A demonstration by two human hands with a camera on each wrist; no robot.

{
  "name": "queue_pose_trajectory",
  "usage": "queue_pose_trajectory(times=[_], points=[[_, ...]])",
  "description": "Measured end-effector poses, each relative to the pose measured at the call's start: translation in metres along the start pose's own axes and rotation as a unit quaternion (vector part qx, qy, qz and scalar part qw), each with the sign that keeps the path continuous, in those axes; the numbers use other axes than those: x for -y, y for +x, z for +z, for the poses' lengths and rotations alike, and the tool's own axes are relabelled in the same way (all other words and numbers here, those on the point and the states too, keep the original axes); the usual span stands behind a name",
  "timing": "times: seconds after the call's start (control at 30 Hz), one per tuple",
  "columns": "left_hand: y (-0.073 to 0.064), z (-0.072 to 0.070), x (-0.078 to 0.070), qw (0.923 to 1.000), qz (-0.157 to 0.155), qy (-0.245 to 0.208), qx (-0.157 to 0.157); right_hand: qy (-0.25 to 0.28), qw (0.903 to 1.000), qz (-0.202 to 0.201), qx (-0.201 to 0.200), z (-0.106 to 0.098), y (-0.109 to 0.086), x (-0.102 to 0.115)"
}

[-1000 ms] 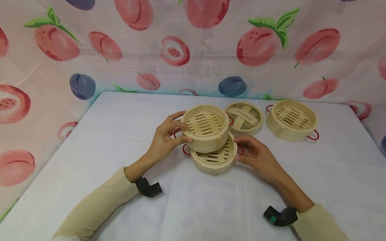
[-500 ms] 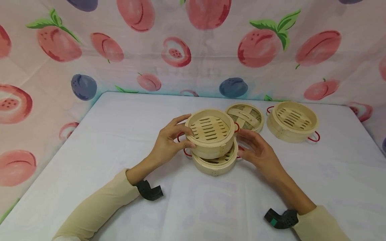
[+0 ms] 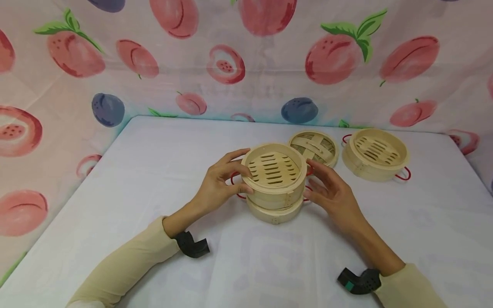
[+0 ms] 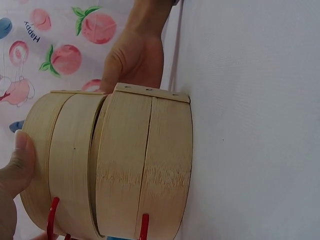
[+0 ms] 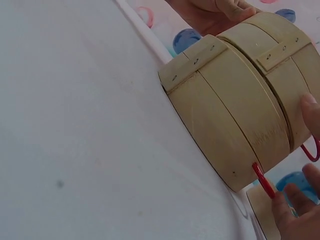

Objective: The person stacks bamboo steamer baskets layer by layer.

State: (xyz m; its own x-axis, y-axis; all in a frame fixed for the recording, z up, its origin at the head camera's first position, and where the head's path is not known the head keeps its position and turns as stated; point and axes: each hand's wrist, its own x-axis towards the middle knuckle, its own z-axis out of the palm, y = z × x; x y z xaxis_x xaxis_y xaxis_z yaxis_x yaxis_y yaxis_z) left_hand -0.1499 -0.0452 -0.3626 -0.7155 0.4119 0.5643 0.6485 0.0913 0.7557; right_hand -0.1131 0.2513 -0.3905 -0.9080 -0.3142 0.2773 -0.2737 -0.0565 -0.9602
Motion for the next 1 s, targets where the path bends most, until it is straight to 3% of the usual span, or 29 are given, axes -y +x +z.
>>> queue_pose_trajectory(times=[0.53, 0.83, 1.0], points=[[-0.002, 0.0023, -0.0009, 0.9999, 0.011, -0.002, 0.008, -0.004, 0.9999, 0.008, -0.014, 0.0027, -0.0013, 0.0058], [-0.0025, 0.0005, -0.0018, 0.9997, 0.015, 0.008, 0.02, -0.002, 1.0, -0.007, 0.001, 0.0018, -0.0009, 0.0058], [-0.0033, -0.0008, -0.0017, 0.9993, 0.021, -0.017, 0.027, 0.015, 0.9995, -0.024, 0.016, 0.0011, -0.0003, 0.0048]])
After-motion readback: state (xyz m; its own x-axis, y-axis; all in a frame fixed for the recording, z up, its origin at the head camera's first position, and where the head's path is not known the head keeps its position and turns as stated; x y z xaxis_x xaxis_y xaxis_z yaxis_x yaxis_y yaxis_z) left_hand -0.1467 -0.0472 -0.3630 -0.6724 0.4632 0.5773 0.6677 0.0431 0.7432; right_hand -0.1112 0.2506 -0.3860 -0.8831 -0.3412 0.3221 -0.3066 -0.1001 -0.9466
